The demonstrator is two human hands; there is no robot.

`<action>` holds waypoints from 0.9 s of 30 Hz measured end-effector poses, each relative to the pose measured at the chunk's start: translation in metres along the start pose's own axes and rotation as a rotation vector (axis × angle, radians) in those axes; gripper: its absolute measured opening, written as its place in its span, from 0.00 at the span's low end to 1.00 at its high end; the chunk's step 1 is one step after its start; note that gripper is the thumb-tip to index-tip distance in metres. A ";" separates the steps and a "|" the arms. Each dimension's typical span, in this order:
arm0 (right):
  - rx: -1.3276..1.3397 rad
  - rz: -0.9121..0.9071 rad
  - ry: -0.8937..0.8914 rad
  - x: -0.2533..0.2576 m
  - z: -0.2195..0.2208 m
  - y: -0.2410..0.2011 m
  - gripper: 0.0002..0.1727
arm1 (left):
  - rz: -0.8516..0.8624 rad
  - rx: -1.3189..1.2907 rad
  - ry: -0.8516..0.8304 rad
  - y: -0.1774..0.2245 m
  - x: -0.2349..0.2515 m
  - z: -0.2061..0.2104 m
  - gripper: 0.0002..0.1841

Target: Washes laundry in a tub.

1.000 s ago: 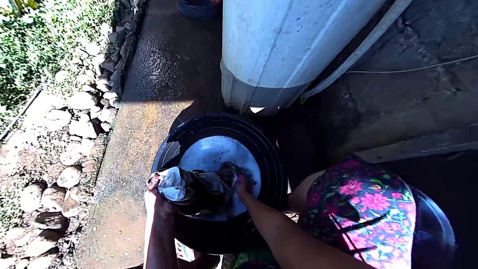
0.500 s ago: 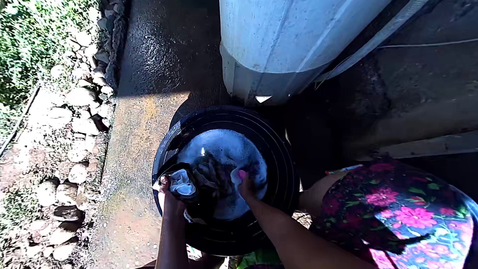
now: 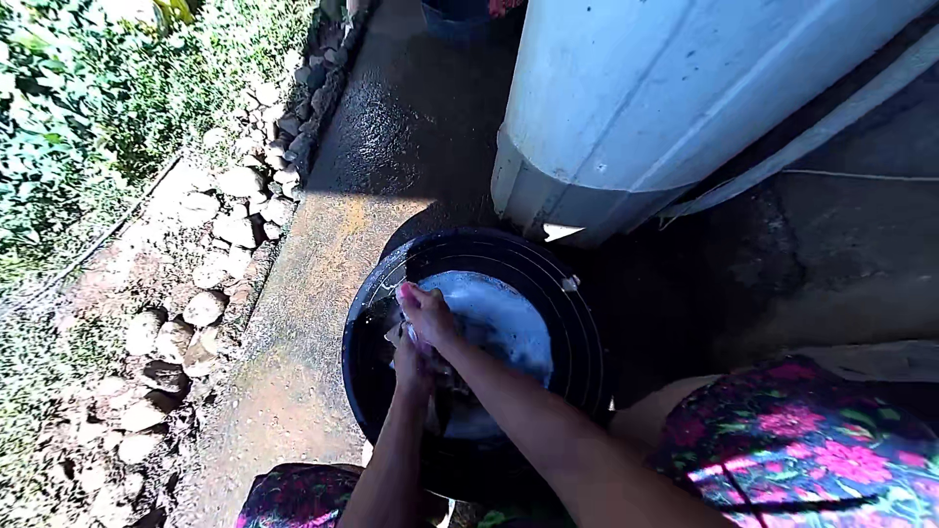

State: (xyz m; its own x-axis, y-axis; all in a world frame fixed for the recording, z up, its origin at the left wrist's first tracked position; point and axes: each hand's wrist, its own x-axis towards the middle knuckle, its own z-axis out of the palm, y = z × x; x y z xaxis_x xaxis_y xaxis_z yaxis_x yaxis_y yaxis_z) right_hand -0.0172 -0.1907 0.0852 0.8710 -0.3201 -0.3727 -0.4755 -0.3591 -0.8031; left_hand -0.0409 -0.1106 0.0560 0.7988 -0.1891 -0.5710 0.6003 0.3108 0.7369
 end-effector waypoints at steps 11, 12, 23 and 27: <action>-0.147 -0.049 0.029 -0.007 -0.008 -0.011 0.31 | -0.053 -0.213 -0.059 0.006 -0.011 0.008 0.26; -0.111 -0.077 0.026 -0.018 -0.003 -0.007 0.31 | 0.002 -0.224 -0.067 0.011 -0.008 0.001 0.25; -0.097 -0.088 0.012 -0.012 0.003 -0.008 0.30 | -0.024 -0.275 -0.070 -0.002 -0.014 0.002 0.27; 0.010 -0.736 0.124 -0.072 0.039 0.077 0.26 | 0.170 -0.188 0.082 0.016 0.020 -0.042 0.22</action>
State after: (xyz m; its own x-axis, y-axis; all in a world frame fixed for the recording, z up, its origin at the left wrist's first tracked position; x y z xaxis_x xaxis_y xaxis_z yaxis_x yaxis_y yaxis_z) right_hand -0.1115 -0.1609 0.0323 0.9433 -0.0967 0.3175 0.2268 -0.5107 -0.8293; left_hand -0.0171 -0.0701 0.0406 0.8771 -0.0460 -0.4781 0.4345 0.5003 0.7489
